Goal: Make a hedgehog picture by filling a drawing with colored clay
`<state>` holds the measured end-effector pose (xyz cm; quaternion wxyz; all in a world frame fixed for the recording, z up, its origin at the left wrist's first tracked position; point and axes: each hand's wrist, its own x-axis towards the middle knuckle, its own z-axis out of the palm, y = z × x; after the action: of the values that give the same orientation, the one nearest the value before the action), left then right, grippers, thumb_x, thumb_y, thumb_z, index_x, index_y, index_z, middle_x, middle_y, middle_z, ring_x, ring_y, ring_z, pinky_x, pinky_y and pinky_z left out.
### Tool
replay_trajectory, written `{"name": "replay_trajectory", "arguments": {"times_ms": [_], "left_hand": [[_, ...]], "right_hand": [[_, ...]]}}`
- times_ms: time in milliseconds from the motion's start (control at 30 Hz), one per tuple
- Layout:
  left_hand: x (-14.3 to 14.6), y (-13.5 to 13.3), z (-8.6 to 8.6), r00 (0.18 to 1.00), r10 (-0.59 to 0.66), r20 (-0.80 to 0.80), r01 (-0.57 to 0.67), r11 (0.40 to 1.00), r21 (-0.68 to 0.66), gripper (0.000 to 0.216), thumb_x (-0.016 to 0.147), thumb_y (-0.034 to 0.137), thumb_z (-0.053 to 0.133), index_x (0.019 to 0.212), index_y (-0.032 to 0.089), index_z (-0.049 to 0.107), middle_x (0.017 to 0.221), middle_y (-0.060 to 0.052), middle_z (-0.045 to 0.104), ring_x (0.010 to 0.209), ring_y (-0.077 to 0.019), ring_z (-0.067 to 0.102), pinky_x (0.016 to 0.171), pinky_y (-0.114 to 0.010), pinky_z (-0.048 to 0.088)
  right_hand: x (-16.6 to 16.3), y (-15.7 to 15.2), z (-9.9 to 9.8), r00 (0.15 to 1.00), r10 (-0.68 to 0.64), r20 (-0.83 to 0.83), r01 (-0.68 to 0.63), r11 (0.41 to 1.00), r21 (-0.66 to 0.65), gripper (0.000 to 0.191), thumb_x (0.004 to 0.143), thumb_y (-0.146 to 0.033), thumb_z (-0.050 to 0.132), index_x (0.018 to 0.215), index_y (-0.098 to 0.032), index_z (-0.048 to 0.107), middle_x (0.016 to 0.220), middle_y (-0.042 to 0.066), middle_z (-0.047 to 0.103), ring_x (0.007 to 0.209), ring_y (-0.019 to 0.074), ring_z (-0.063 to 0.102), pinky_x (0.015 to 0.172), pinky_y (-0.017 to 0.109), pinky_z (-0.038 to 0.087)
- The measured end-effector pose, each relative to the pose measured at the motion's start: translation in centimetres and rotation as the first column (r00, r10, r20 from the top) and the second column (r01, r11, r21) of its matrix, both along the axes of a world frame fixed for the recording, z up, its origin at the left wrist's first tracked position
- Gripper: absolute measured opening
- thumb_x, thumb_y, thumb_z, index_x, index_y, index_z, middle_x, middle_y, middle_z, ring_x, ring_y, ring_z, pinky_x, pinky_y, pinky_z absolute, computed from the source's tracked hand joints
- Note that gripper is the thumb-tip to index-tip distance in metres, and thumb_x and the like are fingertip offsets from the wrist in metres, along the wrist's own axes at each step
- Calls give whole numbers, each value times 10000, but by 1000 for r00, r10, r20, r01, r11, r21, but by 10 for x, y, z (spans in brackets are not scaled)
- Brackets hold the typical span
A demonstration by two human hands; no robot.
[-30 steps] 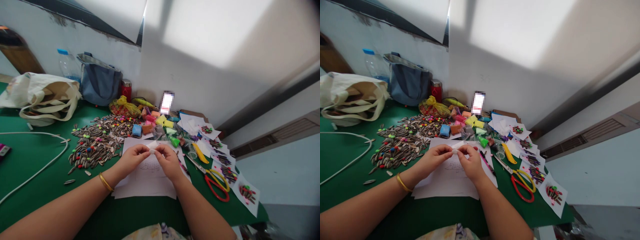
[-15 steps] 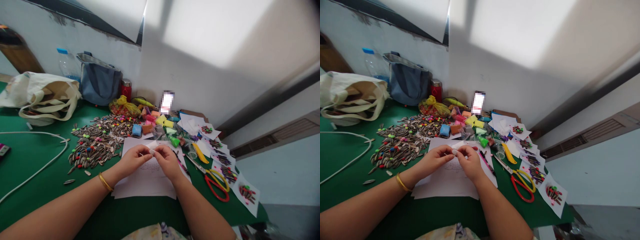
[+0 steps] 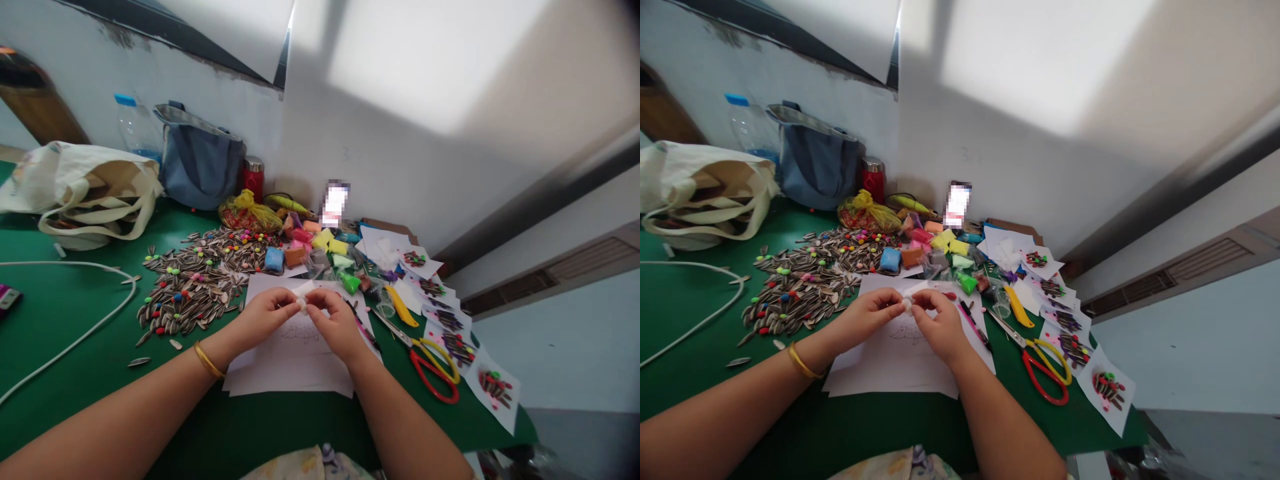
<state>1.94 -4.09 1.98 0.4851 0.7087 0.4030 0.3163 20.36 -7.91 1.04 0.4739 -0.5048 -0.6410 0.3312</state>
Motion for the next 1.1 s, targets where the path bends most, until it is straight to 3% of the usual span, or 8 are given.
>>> {"name": "replay_trajectory", "arguments": {"times_ms": [200,367,600,1100], "left_hand": [[-9,5,-1,943,-194,-269,205,979,12,300,848,438,553,750,180,671,734,-17,656,706,-182,585,638,-267,413],[-12,0,-2,829,-218,-515,258,966,6,276,841,418,554,800,200,718,769,-28,710,674,-188,608,586,-267,370],[-12,-1,5,771,-186,-609,246,969,15,188,771,303,603,835,236,766,839,-33,748,756,-211,652,633,-266,393],[-1,-9,-7,738,-59,-672,259,945,202,138,825,300,602,789,214,703,874,-64,691,796,-233,639,664,-299,412]], "right_hand": [[2,-4,2,984,166,59,-148,962,-227,150,815,-262,648,952,-205,667,821,6,688,737,154,634,655,264,496],[3,-6,0,944,307,124,-240,892,-383,71,820,-229,648,881,-221,683,759,-16,704,684,145,633,600,235,454],[4,-5,-6,916,293,273,-181,911,-371,48,794,-200,645,833,-215,670,715,-32,665,644,132,588,559,223,394],[7,2,-7,875,177,450,-98,976,-194,159,836,-110,575,889,-212,685,907,32,723,830,186,631,746,297,455]]}}
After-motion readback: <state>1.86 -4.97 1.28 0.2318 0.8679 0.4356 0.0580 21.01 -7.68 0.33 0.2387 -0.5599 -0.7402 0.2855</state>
